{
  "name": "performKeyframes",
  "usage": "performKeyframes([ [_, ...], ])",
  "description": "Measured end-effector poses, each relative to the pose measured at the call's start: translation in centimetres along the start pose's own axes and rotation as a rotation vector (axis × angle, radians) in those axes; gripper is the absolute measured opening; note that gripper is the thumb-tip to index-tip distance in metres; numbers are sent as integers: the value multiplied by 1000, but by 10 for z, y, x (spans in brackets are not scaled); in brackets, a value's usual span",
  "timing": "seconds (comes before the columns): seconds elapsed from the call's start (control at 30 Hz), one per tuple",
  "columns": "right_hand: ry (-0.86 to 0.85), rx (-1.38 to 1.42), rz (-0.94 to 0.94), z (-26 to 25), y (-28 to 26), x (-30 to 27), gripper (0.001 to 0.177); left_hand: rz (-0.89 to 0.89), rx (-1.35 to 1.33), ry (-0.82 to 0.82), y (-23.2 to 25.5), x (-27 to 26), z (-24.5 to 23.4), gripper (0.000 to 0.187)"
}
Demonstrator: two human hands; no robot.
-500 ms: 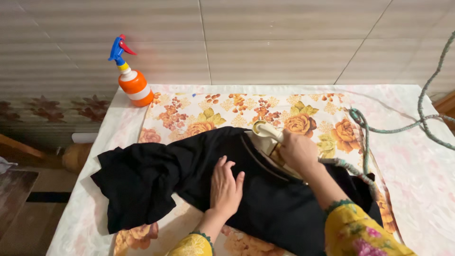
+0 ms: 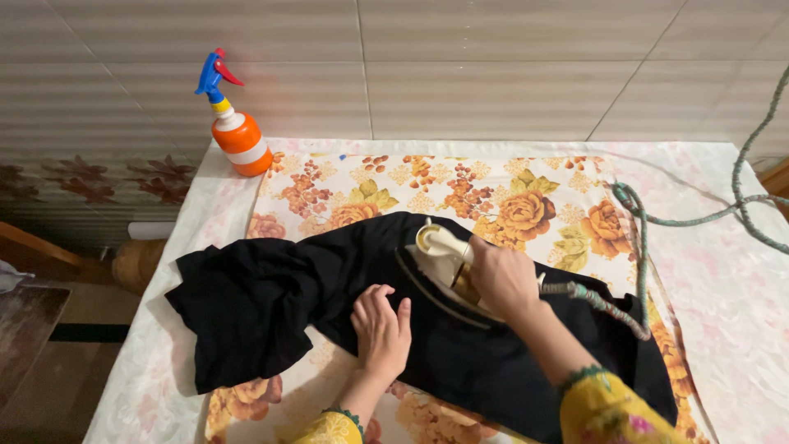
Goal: The person irons a black garment on a floral tablecloth. They repeatedly smooth the fabric with their hands and use a steam iron to press different sections of the garment.
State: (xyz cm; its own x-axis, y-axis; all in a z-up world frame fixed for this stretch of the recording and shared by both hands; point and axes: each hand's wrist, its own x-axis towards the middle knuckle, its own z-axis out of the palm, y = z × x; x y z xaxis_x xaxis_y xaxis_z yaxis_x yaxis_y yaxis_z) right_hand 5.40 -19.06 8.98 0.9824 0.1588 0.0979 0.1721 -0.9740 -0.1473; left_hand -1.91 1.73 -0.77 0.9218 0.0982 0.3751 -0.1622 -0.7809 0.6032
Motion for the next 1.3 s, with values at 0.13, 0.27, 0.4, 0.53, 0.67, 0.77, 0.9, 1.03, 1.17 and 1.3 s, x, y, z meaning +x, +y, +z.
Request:
performKeyframes([
  [0.13,20,-17,59,13,12,35,14,37,-19,-11,0,-2,-7,37],
  [0.27,87,35,104,24,15,57,15,12,-14,-47,-2,-6,-16,37],
  [0.4,72,60,135,21,10,49,17,1,7,-31,-7,-10,-20,36],
  [0.53,-77,38,163,9,-8,18,16,8,21,-1,-14,-11,-19,37],
  [0.67,33,63,85,-8,-24,-36,10,-9,-13,57,-14,-12,-13,36],
  [0.77,-21,62,112,-19,-30,-62,14,-11,-9,75,-11,-11,-9,36],
  [0.9,-36,20,141,-24,-23,-68,13,6,-12,39,-6,-10,-5,36],
  [1.03,-67,-16,181,-24,0,-56,13,33,-23,3,2,-7,-5,34],
  [1.17,-27,-52,195,-17,39,-35,13,44,-9,-39,10,-6,-5,35],
  [1.3,170,-69,176,-2,76,-16,20,50,17,-54,12,-12,-6,34],
])
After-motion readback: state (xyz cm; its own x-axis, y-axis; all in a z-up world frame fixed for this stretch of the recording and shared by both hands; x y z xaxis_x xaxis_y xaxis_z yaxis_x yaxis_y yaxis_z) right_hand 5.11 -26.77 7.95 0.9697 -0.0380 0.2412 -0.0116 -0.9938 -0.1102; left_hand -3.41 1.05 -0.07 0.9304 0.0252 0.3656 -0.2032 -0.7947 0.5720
